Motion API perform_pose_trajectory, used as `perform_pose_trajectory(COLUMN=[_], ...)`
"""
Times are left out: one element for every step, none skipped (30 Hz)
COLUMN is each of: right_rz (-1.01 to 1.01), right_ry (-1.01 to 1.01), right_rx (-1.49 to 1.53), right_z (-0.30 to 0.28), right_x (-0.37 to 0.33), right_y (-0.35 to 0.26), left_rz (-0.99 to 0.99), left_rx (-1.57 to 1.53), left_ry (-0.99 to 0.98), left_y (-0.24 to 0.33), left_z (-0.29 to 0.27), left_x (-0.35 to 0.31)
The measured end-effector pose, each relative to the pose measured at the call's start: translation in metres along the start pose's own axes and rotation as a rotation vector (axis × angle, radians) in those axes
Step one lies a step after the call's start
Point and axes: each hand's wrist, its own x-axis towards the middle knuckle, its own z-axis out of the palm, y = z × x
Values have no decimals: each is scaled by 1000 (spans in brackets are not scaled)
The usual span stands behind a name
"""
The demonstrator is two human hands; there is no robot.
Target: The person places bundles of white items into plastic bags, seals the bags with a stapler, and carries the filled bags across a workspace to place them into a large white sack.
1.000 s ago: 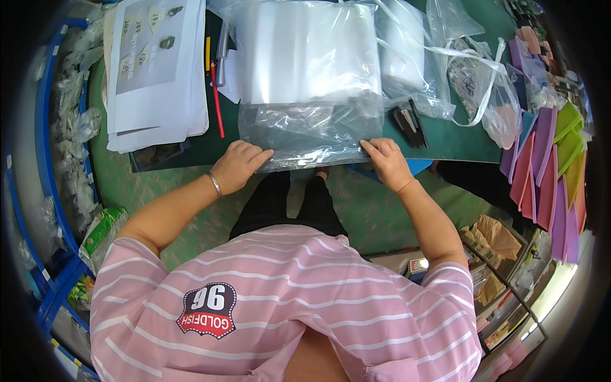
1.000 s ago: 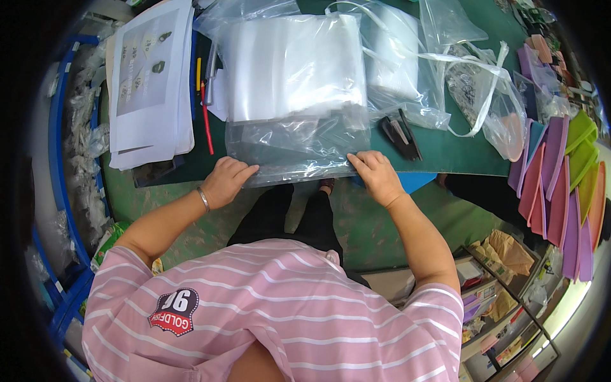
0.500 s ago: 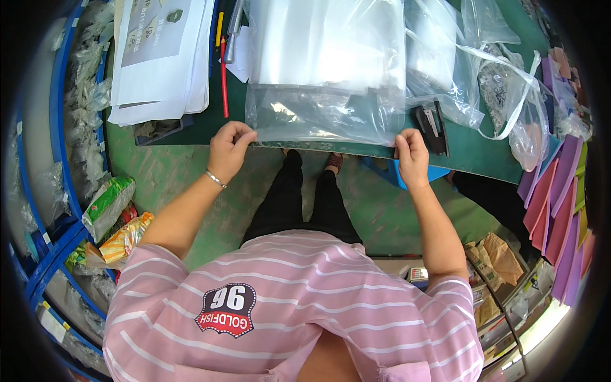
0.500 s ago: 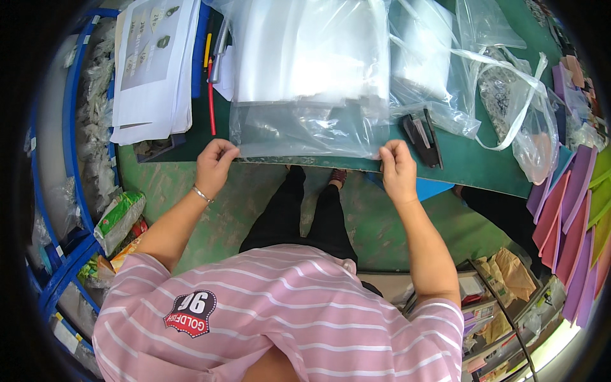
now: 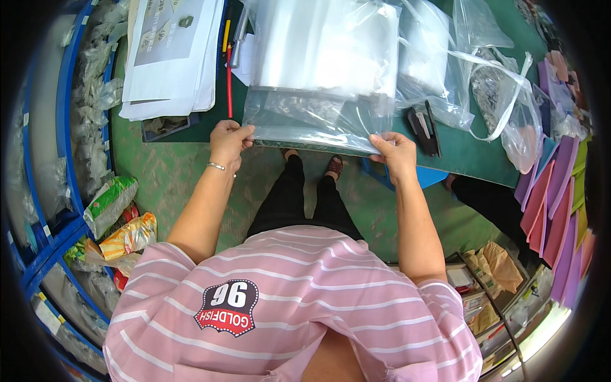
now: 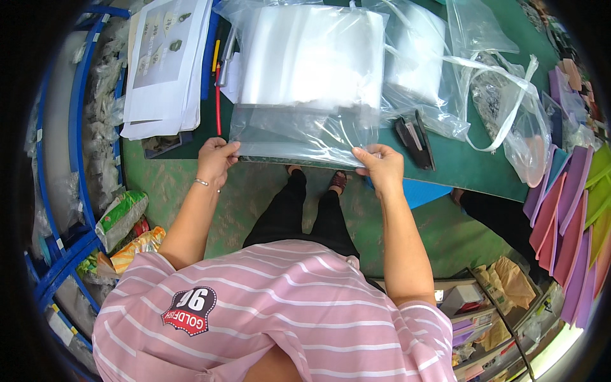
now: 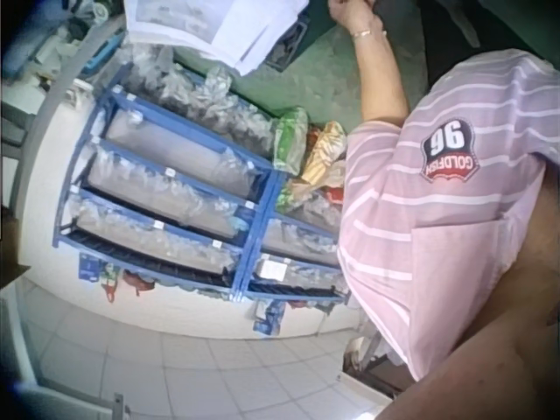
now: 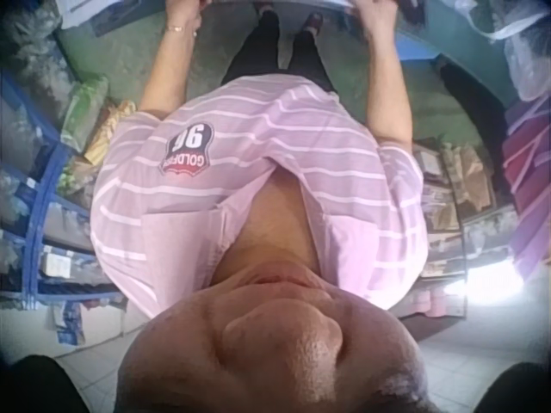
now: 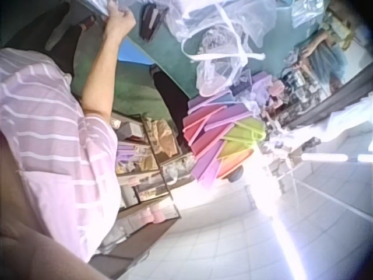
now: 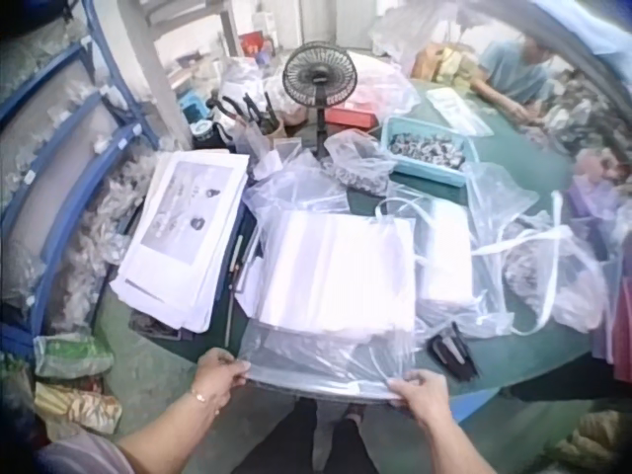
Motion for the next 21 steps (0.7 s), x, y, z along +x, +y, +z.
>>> perform_pose_trajectory(right_rz=[41,83,50,-9,-67,-126,2,52,102,147,137,129,122,117,35,-50,-134,-421,-643,-855,-749], right_ry=[-37,-75,-63,-56,-45,-32,-84,-111,-137,-164,-193,-195,-195,-191,-120,-56,7,170,385,613,629], right_rx=[-52,-103,-127,-110,-93,-75,45,122,201,275,303,323,309,299,164,30,-105,-368,-628,-880,-947], right_z=[-2,-3,-2,-3,-4,-7,1,3,4,4,3,4,4,3,0,-2,-5,-17,-29,-39,-42], right_x=[4,6,5,8,13,17,2,0,0,0,2,1,0,-1,-4,-6,-7,-9,-5,-3,-1], right_y=[-1,-1,0,9,23,32,11,10,9,7,10,10,8,8,8,7,7,3,-5,-12,-20], left_rz=[-4,-8,-33,-58,-86,-158,-225,-253,-306,-331,-373,-415,-419,-427,-430,-425,-421,-418,-410,-404,-400], left_rx=[-49,-98,-248,-397,-546,-646,-684,-707,-660,-567,-477,-483,-494,-500,-479,-459,-441,-430,-420,-398,-404], left_ry=[11,23,-1,-22,-47,-83,-157,-200,-328,-433,-520,-608,-591,-575,-520,-461,-402,-401,-390,-384,-374], left_y=[1,1,0,-4,-9,-15,-26,-29,-40,-44,-42,-45,-45,-44,-43,-41,-40,-39,-37,-36,-37], left_z=[0,1,4,7,12,18,23,35,44,61,83,102,123,138,148,157,162,166,165,164,163], left_x=[1,1,-1,-6,-12,-22,-30,-44,-51,-60,-70,-74,-75,-74,-71,-67,-65,-67,-68,-70,-72])
